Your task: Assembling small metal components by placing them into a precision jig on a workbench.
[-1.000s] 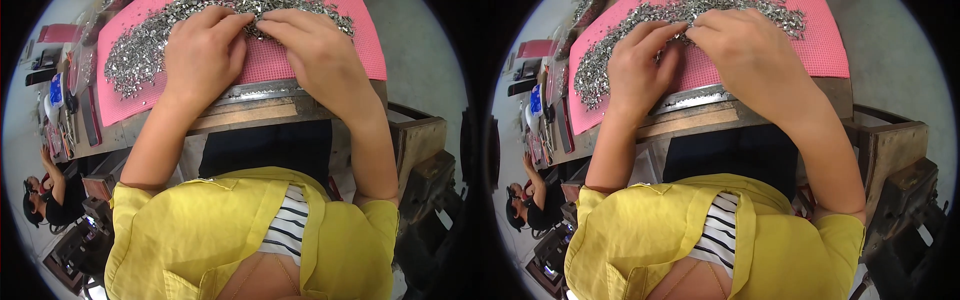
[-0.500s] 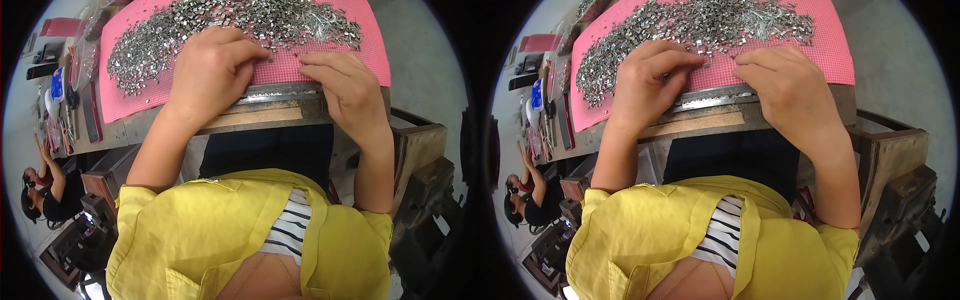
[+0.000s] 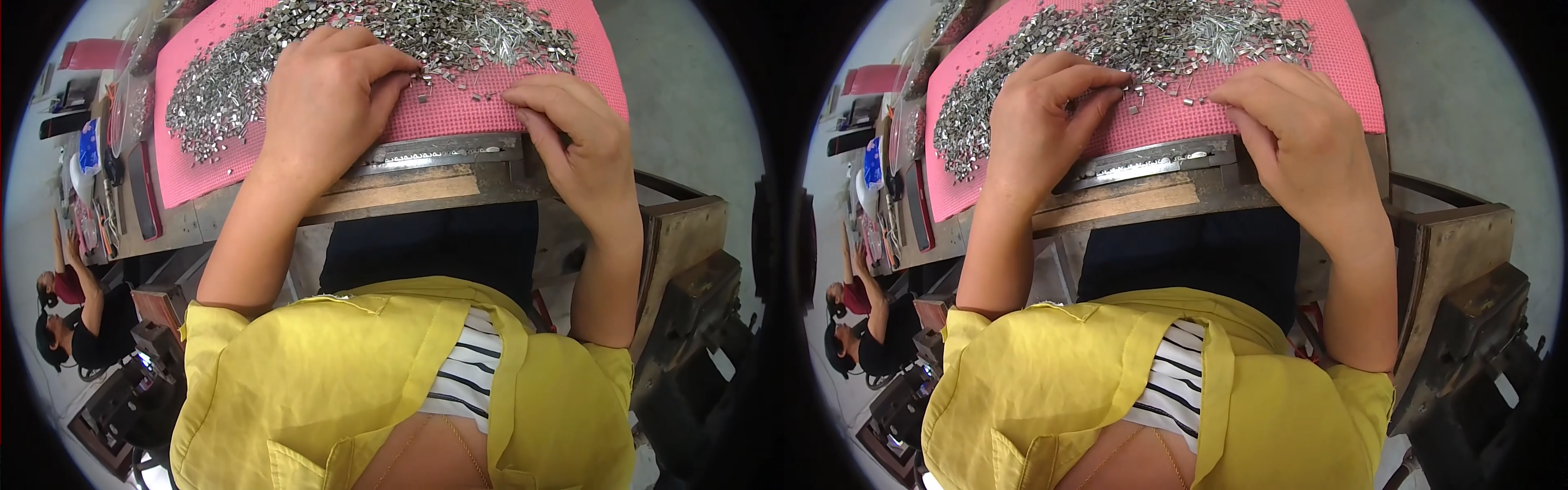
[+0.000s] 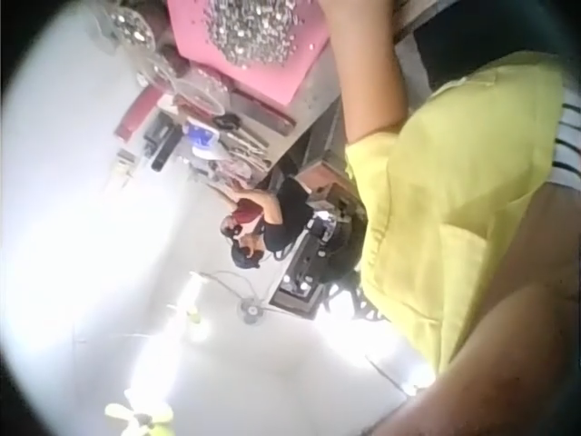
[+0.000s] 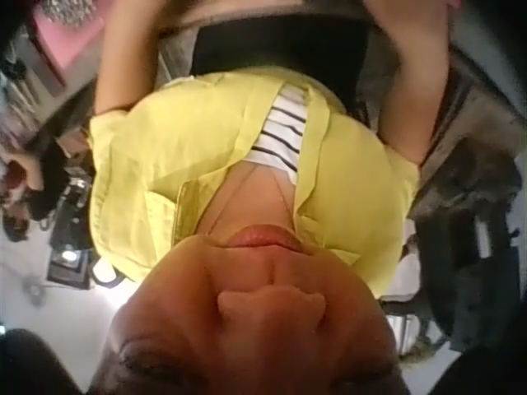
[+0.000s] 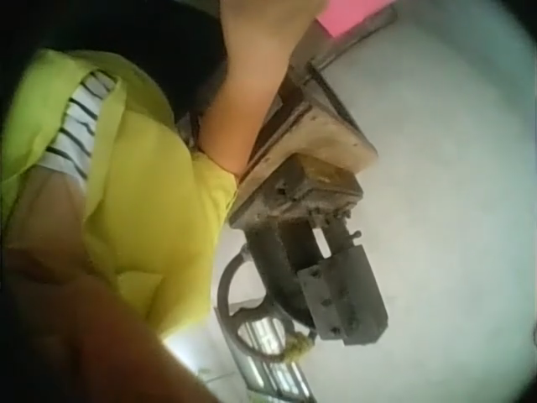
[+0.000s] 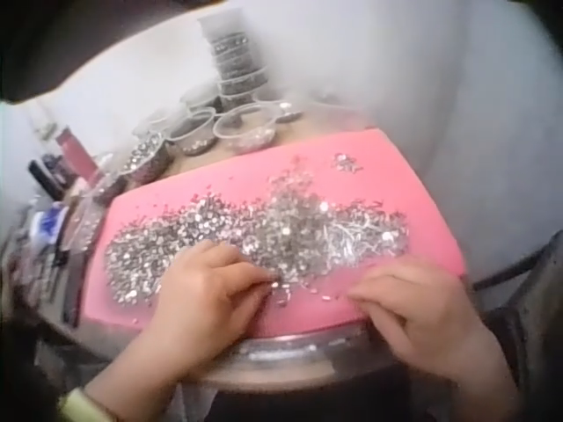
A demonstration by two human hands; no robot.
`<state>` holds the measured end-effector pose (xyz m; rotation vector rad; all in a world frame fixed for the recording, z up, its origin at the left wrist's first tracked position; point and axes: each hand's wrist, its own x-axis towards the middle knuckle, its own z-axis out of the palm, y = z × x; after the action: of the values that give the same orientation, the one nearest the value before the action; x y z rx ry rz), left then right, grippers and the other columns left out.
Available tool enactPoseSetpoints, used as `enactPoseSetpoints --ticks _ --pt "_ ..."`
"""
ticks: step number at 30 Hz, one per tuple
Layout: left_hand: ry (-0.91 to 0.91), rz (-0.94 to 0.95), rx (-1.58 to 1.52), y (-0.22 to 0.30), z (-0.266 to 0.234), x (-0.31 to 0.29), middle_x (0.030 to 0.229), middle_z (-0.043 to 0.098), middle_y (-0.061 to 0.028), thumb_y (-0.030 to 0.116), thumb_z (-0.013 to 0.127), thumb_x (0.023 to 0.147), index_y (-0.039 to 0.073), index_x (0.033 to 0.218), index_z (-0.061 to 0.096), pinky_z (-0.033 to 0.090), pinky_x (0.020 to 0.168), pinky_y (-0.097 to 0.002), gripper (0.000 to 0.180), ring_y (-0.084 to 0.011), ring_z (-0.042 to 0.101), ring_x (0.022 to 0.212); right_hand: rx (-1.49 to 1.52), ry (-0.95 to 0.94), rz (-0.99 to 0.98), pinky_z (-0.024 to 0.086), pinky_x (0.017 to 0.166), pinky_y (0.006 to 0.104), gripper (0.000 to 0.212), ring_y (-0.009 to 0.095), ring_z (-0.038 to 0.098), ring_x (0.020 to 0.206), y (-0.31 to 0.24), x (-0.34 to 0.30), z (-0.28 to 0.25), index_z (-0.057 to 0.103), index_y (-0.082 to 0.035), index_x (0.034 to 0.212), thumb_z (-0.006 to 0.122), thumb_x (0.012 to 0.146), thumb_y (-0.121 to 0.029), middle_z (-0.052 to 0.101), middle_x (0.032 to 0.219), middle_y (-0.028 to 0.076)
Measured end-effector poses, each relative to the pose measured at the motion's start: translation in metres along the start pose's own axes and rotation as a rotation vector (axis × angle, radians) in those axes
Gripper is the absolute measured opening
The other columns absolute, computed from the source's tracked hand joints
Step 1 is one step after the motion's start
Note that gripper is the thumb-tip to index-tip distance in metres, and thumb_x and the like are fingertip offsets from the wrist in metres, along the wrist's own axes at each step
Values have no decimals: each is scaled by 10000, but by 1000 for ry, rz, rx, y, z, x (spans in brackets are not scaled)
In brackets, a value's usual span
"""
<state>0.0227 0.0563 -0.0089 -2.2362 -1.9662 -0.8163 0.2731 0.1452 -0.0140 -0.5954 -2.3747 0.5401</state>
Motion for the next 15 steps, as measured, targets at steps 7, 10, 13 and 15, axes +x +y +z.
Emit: enactPoseSetpoints --ticks 7,10,13,15 --pt "-3 61 105 3 -1 0 840 681 -14 208 799 816 146 865 789 512 794 -405 79 -252 655 880 -13 -27 -27 516 774 431 80 322 643 891 1 16 10 713 -29 915 752 859 -72 664 892 103" --pt "-19 45 110 6 0 1 834 674 -18 197 781 821 136 856 760 505 804 -402 74 -256 654 883 -33 -46 -5 510 762 439 88 324 630 874 0 21 13 709 -22 878 760 855 -90 637 861 110" --pt "-29 40 87 7 -5 -1 824 664 -19 181 764 818 130 861 739 498 791 -403 72 -260 652 880 -45 -50 -2 510 764 442 75 325 630 872 1 23 15 704 -18 858 743 865 -82 631 860 117" --pt "-55 32 90 9 -10 -5 836 663 -21 178 762 813 127 860 738 492 794 -403 73 -258 651 886 -46 -55 4 509 764 447 64 327 628 870 0 24 14 695 -15 866 724 876 -71 630 860 117"
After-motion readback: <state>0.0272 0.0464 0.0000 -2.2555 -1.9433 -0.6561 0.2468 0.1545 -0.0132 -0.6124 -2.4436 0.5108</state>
